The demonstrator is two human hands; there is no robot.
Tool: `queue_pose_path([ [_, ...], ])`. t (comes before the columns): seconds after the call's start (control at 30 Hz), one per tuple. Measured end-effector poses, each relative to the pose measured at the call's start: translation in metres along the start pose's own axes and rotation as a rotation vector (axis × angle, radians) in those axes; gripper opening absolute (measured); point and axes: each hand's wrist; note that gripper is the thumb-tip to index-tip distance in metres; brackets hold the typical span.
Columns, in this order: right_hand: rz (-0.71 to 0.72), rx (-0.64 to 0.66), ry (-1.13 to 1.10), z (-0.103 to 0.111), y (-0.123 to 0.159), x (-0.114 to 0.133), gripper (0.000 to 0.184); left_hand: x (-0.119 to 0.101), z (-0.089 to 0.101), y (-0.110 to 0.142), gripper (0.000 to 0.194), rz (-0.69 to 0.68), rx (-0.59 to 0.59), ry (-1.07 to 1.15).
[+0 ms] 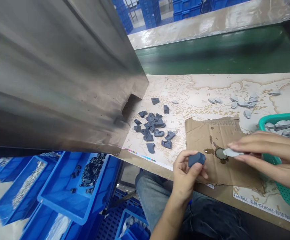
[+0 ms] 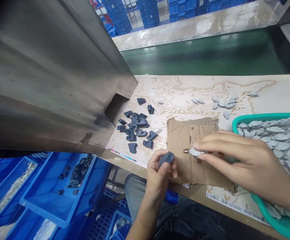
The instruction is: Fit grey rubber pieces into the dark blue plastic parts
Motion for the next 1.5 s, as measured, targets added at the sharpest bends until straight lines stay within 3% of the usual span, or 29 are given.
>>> queue_pose_path([
  [0.2, 0.043, -0.022, -0.156, -0.006, 0.015, 0.012, 0.037, -0.003, -0.006, 0.009, 0.040, -0.031, 0.082, -0.168],
  [0.43, -0.020, 0.013, -0.218, -0.008, 0.019, 0.013, 0.044, -0.006, -0.007, 0.012, 0.036, -0.098, 0.112, -0.304],
  [0.6, 0.012, 0.005, -0.227, -0.007, 0.019, 0.012, 0.050, -0.009, -0.011, 0.012, 0.030, -0.163, 0.130, -0.318],
  [0.77, 0.036, 0.017, -0.300, -0.008, 0.018, 0.011, 0.049, -0.011, -0.012, 0.012, 0.021, -0.334, 0.112, -0.375],
  [0.9, 0.095, 0.017, -0.369, -0.008, 0.012, 0.009, 0.046, -0.010, -0.009, 0.012, 0.018, -0.404, 0.181, -0.422],
  [1.1, 0.062, 0.073, -0.360, -0.005, -0.001, 0.012, 0.020, -0.010, -0.009, 0.009, 0.016, -0.316, 0.193, -0.446],
  [1.2, -0.014, 0.149, -0.284, -0.004, -0.008, 0.008, 0.019, -0.018, -0.001, -0.001, 0.023, -0.236, 0.245, -0.573],
  [1.27, -0.067, 0.207, -0.213, 0.001, -0.020, -0.004, 0.028, -0.026, 0.015, -0.010, 0.035, -0.291, 0.213, -0.740],
  [1.37, -0.165, 0.242, -0.011, 0.015, -0.056, -0.042, 0.043, -0.038, 0.045, -0.021, 0.037, -0.532, -0.021, -1.054],
  [1.43, -0.375, 0.246, 0.209, 0.024, -0.086, -0.080, 0.058, -0.042, 0.062, -0.025, 0.030, -0.640, -0.147, -1.276],
  [1.47, -0.524, 0.223, 0.344, 0.026, -0.101, -0.100, 0.068, -0.042, 0.068, -0.024, 0.027, -0.660, -0.173, -1.384],
  [1.5, -0.585, 0.182, 0.412, 0.028, -0.115, -0.121, 0.077, -0.041, 0.072, -0.023, 0.026, -0.661, -0.181, -1.485],
])
Point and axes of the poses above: each hand's wrist, its own y-axis away from the middle knuckle, its own z-axis out of the back of the hand, x = y × z, and after that the axes turned 2 degrees about x, right-handed
